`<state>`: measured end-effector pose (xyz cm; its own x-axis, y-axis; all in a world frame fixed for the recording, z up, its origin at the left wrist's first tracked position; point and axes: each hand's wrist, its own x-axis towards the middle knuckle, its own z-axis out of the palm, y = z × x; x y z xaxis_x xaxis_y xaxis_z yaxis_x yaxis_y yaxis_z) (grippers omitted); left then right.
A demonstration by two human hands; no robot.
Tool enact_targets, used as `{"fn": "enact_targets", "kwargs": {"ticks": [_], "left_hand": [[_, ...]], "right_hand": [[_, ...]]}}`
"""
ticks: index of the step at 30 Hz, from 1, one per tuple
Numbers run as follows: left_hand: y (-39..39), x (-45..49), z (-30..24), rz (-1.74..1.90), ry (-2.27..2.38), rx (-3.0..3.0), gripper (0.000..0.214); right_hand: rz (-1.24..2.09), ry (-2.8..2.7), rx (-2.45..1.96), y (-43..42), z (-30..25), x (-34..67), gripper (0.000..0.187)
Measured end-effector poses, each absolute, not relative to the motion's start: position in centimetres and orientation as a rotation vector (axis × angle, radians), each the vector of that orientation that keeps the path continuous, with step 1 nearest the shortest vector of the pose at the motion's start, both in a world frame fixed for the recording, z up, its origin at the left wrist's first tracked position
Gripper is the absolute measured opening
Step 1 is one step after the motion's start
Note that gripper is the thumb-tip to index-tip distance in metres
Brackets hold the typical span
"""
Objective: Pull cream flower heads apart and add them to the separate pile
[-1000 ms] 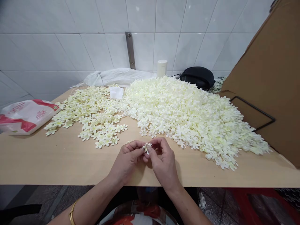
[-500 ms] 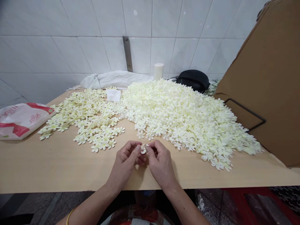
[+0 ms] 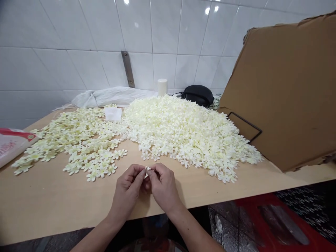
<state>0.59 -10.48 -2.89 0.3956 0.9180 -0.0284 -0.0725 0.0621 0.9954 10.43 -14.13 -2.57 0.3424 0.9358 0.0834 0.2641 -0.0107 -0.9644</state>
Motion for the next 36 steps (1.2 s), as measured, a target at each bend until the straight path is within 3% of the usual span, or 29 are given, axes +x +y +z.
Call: {"fn": "enact_targets", "kwargs": {"ticks": [9,18,36], "left_hand": [[-10.4,1.0,-3.0,0.947,0.921,1.241,0.020],[-10.2,1.1,-3.4,0.975,0.879,1.472,0.020],[-10.5,1.3,-3.1,1.026,0.860,1.519,0.029]], "right_hand": [[0.603,-1.061,-1.481,-13.8,-3.9,11.2,0.030],[0.461,-1.171,-1.456,-13.3,-4.0,11.0,0.011],[0.361,-1.181,-1.423,-12.6,-4.3,11.0,0.020]]}}
